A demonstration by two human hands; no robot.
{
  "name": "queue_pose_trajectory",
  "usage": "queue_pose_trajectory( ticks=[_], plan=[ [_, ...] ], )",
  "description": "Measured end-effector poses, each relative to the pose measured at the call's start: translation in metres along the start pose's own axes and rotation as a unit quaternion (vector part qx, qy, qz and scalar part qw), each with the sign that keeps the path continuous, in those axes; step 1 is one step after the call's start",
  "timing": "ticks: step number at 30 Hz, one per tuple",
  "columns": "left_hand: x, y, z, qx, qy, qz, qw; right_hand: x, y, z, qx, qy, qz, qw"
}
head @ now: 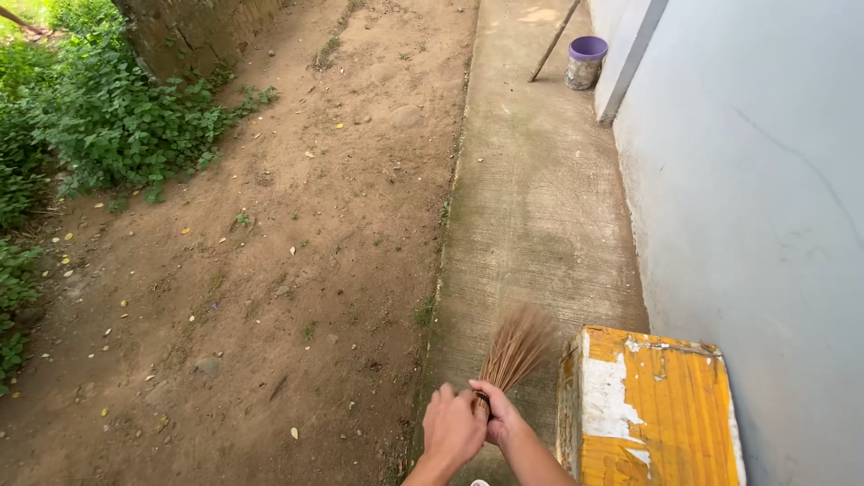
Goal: The recorder uses a handheld stick broom to sweep a concrete path outdoors.
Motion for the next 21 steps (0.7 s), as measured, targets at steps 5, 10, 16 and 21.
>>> queue_pose_trajectory(
  ticks=[5, 10, 16, 21],
  plan=[
    [0.004, -0.01, 0.061, 0.227, 0.069, 0.103, 0.966, -0.036, 0.051, -0.047, -0.116, -0.024, -0.083, 0.99],
    [-0.013, -0.016, 0.089, 0.368, 0.068, 0.245, 0.894, 0.005, 0.015, -0.06, -0.179, 0.004, -0.122, 0.976],
    [-0.003, -0.003, 0.091, 0.3, 0.12, 0.128, 0.938, 0.038, -0.051, -0.055, -0.263, -0.064, -0.213, 0.939],
    [0.014, -0.002, 0.091, 0.342, 0.124, 0.183, 0.913, 0.002, -0.01, -0.048, -0.111, 0.071, -0.155, 0.979]
  ],
)
Point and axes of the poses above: each hand's wrist, its own y-axis towards the middle knuckle, its own x-axis out of the palm, z = x × y, the point moved 8 cm from there along y, towards the middle knuckle, and after that the axes turned 5 degrees about z, right-handed, at the moved point
